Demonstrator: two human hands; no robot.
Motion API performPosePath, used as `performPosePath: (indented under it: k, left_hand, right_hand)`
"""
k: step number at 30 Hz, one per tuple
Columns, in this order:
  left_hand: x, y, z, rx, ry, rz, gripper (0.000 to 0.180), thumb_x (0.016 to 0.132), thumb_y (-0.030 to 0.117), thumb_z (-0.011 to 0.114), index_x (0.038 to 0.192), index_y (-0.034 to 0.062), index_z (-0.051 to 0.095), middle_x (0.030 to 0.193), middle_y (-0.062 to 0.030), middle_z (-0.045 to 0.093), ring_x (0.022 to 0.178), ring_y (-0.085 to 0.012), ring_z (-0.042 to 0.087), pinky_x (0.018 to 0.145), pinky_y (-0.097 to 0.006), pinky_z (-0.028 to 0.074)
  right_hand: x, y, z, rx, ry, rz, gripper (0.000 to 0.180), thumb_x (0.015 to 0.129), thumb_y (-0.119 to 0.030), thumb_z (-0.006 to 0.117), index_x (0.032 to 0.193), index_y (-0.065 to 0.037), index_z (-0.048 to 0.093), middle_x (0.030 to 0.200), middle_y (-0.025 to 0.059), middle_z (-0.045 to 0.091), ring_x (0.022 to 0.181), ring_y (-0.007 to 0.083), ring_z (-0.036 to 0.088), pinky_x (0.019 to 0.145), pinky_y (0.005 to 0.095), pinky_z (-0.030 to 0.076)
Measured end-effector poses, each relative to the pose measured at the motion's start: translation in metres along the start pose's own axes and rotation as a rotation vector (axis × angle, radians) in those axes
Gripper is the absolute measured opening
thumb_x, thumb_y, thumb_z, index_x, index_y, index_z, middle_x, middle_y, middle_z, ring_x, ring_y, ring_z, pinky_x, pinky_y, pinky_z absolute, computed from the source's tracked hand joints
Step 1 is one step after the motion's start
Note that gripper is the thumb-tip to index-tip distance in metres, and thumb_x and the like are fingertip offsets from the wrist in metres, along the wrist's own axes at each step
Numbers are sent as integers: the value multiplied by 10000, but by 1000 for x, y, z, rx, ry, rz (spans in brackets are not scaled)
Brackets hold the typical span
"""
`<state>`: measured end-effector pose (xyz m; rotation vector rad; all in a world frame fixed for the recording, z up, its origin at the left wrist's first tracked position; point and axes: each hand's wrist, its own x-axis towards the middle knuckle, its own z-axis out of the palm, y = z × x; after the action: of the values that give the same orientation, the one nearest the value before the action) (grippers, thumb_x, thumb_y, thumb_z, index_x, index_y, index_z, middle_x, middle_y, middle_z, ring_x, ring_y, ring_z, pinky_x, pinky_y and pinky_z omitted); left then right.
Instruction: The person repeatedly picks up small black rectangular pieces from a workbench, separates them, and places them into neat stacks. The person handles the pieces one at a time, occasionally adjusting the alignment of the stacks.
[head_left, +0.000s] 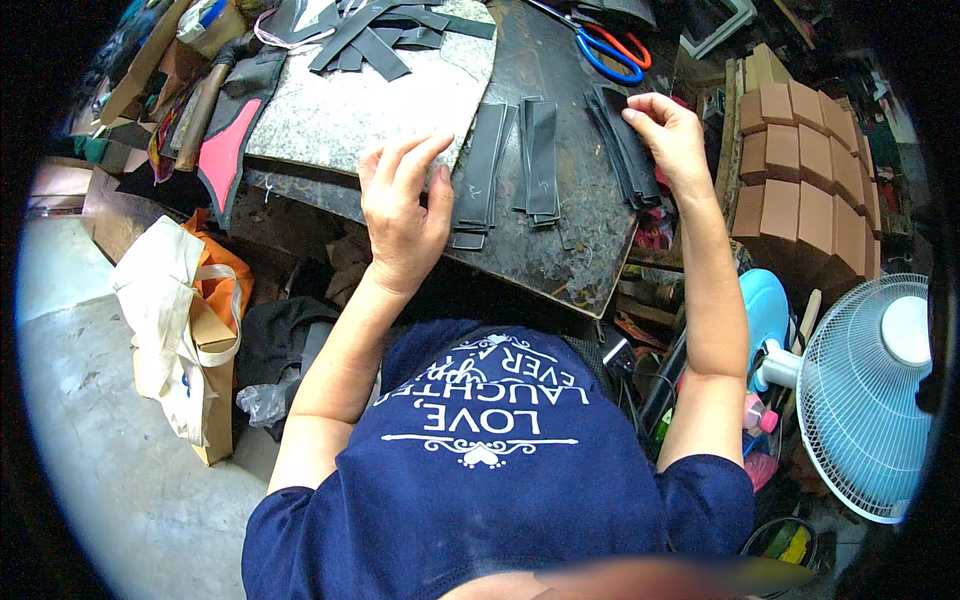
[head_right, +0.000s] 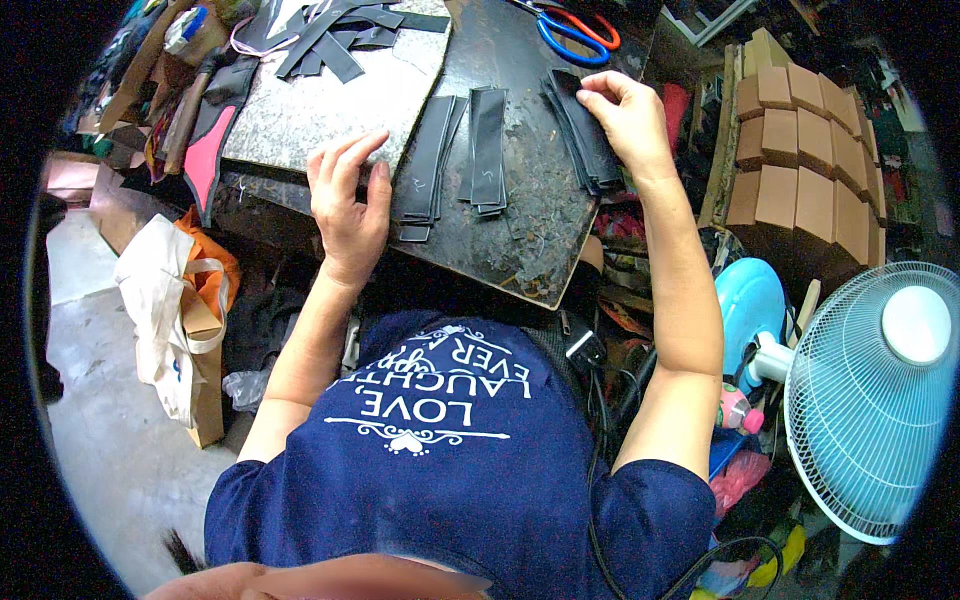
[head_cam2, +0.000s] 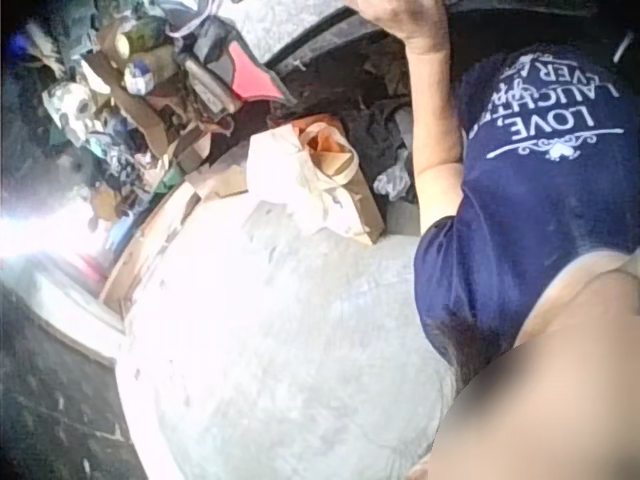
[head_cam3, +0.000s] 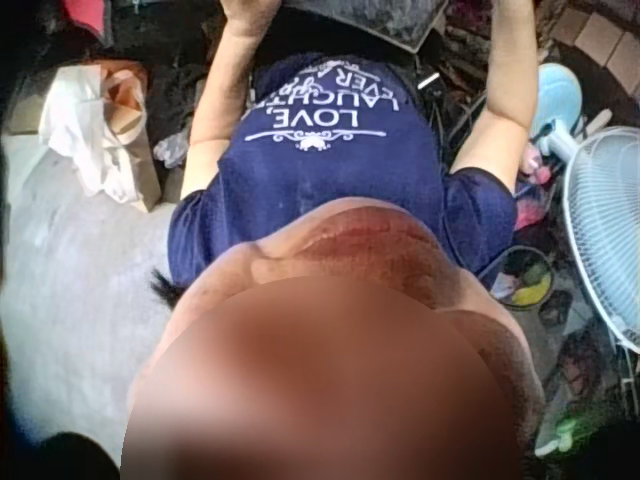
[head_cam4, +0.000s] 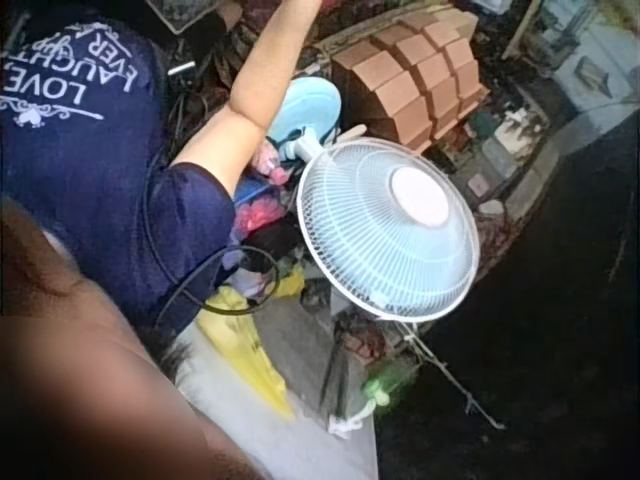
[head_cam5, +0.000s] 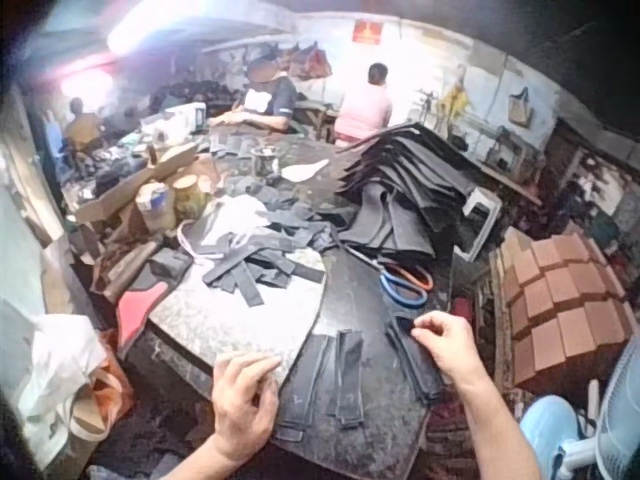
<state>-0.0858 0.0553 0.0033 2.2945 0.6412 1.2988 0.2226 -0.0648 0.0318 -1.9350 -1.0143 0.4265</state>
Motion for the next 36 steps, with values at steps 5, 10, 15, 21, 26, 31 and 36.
performPosePath:
  k: [5, 10, 15, 21, 26, 31, 36]
  left_hand:
    - [1, -1, 0, 10, 1, 32, 372, 795, -19, 677, 1155, 74, 684, 1117, -95, 672, 1046, -300, 594, 958, -406, 424]
    - [2, 4, 1, 33, -6, 33, 342, 790, 11, 667, 1127, 62, 676, 1090, -112, 670, 1028, -302, 620, 963, -430, 447]
    - [3, 9, 1, 20, -14, 11, 356, 770, 9, 678, 1123, 54, 670, 1084, -116, 650, 1058, -331, 599, 965, -439, 464]
    - [2, 3, -1, -35, 28, -5, 350, 775, -16, 661, 1122, 32, 661, 1081, -130, 642, 1039, -335, 581, 944, -428, 476]
    - [0, -2, -2, -99, 60, -50, 364, 802, -13, 667, 1161, 45, 668, 1119, -136, 655, 1026, -333, 603, 938, -428, 471]
    - [-3, -4, -3, -146, 86, -68, 369, 812, -20, 660, 1176, 45, 659, 1157, -154, 637, 1051, -346, 601, 946, -424, 479]
    - [0, -5, -5, -312, 110, -130, 357, 808, -29, 651, 1159, 35, 641, 1125, -162, 625, 1035, -352, 602, 941, -423, 478]
  right_hand:
    - [-6, -3, 6, -310, 157, -157, 265, 852, -205, 753, 1081, -80, 704, 854, 37, 677, 745, 149, 635, 698, 311, 507]
    - [-25, -44, 19, -605, 216, -421, 314, 814, -236, 774, 1088, -127, 667, 1021, 55, 646, 964, 264, 620, 827, 393, 504]
    - [-9, -86, 57, -607, 47, -684, 232, 804, -219, 770, 1002, -126, 692, 996, 58, 652, 973, 281, 606, 852, 395, 505]
    - [34, -118, 146, -550, -105, -822, 244, 855, -300, 738, 1024, -126, 710, 990, 65, 677, 969, 275, 641, 793, 392, 554]
    - [62, -137, 189, -650, -140, -500, 406, 832, -455, 749, 995, -85, 701, 978, 150, 724, 906, 334, 717, 802, 455, 555]
    - [55, -145, 172, -614, -326, -356, 252, 811, -315, 694, 920, -89, 711, 892, 152, 729, 902, 348, 709, 817, 464, 550]
    - [19, -139, 120, -524, -338, -435, 188, 802, -218, 702, 912, -70, 669, 880, 150, 709, 867, 330, 702, 759, 424, 543]
